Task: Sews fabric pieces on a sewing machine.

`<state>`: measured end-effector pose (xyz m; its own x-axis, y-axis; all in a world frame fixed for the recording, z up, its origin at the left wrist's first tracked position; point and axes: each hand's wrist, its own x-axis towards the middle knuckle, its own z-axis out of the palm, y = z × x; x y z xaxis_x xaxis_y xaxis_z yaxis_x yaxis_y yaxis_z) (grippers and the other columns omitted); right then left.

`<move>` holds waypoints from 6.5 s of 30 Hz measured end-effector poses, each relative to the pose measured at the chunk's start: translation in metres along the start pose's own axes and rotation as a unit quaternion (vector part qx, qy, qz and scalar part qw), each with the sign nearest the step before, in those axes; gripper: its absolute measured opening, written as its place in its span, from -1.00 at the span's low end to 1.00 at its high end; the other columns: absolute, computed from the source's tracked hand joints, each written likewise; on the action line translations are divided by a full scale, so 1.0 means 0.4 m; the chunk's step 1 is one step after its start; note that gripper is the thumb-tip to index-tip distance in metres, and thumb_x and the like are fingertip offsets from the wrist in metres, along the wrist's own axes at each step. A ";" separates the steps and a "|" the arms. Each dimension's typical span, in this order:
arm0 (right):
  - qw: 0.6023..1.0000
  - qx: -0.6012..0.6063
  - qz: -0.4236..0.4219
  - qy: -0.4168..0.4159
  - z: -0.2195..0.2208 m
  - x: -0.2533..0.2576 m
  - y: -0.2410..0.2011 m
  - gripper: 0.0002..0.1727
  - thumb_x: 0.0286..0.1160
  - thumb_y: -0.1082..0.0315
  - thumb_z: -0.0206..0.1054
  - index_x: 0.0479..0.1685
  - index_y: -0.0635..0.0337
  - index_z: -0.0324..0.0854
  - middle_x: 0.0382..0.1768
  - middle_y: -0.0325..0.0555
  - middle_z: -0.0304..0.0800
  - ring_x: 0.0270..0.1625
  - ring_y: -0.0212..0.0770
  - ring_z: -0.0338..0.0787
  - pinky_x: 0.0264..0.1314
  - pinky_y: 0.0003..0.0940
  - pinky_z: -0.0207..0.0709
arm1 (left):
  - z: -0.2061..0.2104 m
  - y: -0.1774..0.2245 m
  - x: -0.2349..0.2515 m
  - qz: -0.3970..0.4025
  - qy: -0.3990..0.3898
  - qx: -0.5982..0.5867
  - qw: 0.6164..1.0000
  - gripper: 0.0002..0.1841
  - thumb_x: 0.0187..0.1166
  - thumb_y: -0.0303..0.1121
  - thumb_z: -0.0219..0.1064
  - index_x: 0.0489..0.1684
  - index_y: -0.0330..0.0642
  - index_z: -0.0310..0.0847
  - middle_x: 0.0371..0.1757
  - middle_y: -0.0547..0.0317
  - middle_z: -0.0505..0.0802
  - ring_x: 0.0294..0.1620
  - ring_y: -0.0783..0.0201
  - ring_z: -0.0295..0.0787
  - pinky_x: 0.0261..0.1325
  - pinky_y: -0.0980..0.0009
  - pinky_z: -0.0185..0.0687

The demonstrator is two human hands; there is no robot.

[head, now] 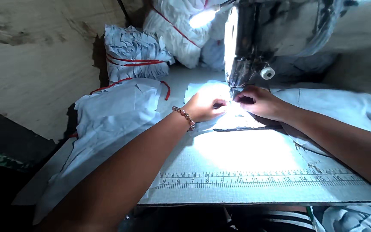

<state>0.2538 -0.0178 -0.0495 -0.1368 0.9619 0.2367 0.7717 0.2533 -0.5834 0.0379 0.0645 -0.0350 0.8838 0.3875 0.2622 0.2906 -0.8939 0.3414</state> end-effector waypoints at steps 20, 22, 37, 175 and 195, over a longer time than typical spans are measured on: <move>0.999 -0.013 0.032 -0.025 0.022 0.005 0.013 -0.89 0.42 0.39 0.51 -0.37 0.24 0.76 -0.16 0.09 0.71 0.02 0.04 0.68 0.04 0.06 0.52 | 0.003 -0.020 -0.020 0.050 0.017 -0.039 0.998 -0.85 0.51 -0.40 0.39 -0.25 -0.23 0.90 -0.15 0.08 0.93 -0.10 0.26 0.84 -0.01 0.22 0.67; 0.993 -0.043 0.093 -0.064 -0.004 0.022 0.009 -0.82 0.57 0.37 0.40 -0.15 0.35 0.79 0.15 0.31 0.67 0.36 0.30 0.55 0.33 0.40 0.31 | -0.006 -0.008 -0.021 0.014 -0.007 -0.032 0.999 -0.81 0.57 -0.38 0.36 -0.18 -0.24 0.91 -0.18 0.06 0.94 -0.15 0.22 0.83 -0.04 0.16 0.65; 0.971 -0.141 -0.181 0.066 0.033 -0.070 0.022 -0.69 0.55 0.21 0.20 -0.19 0.10 0.88 0.02 -0.19 0.89 0.17 -0.21 0.82 0.26 -0.18 0.67 | -0.009 -0.007 -0.020 -0.020 0.001 -0.043 0.999 -0.76 0.59 -0.45 0.31 -0.02 -0.41 0.86 0.29 -0.14 0.85 0.44 -0.02 0.73 0.54 0.07 0.50; 0.965 -0.160 -0.209 -0.005 0.013 -0.067 0.049 -0.27 0.54 -0.26 0.12 0.29 0.21 0.74 0.27 0.04 0.80 0.37 0.02 0.75 0.40 0.02 0.59 | -0.043 -0.070 -0.057 0.117 -0.113 0.013 0.987 -0.60 0.60 -0.27 0.17 0.23 -0.26 0.80 0.37 -0.08 0.81 0.49 -0.05 0.65 0.52 -0.11 0.38; 0.943 -0.139 -0.302 0.006 0.012 -0.086 0.014 -0.38 0.63 -0.17 0.09 0.13 0.19 0.80 0.16 -0.04 0.81 0.29 -0.09 0.76 0.34 -0.13 0.62 | -0.020 0.223 -0.050 -0.349 -0.230 0.083 0.905 -0.38 0.93 -0.01 -0.34 0.76 -0.13 0.33 0.88 -0.20 0.13 0.91 -0.38 -0.37 0.60 -0.66 -0.38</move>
<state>0.2599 -0.0488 -0.0647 -0.5976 0.6497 0.4700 0.6891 0.7158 -0.1133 0.0434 -0.0212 -0.0026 0.5121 0.7697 -0.3812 0.8539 -0.5039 0.1297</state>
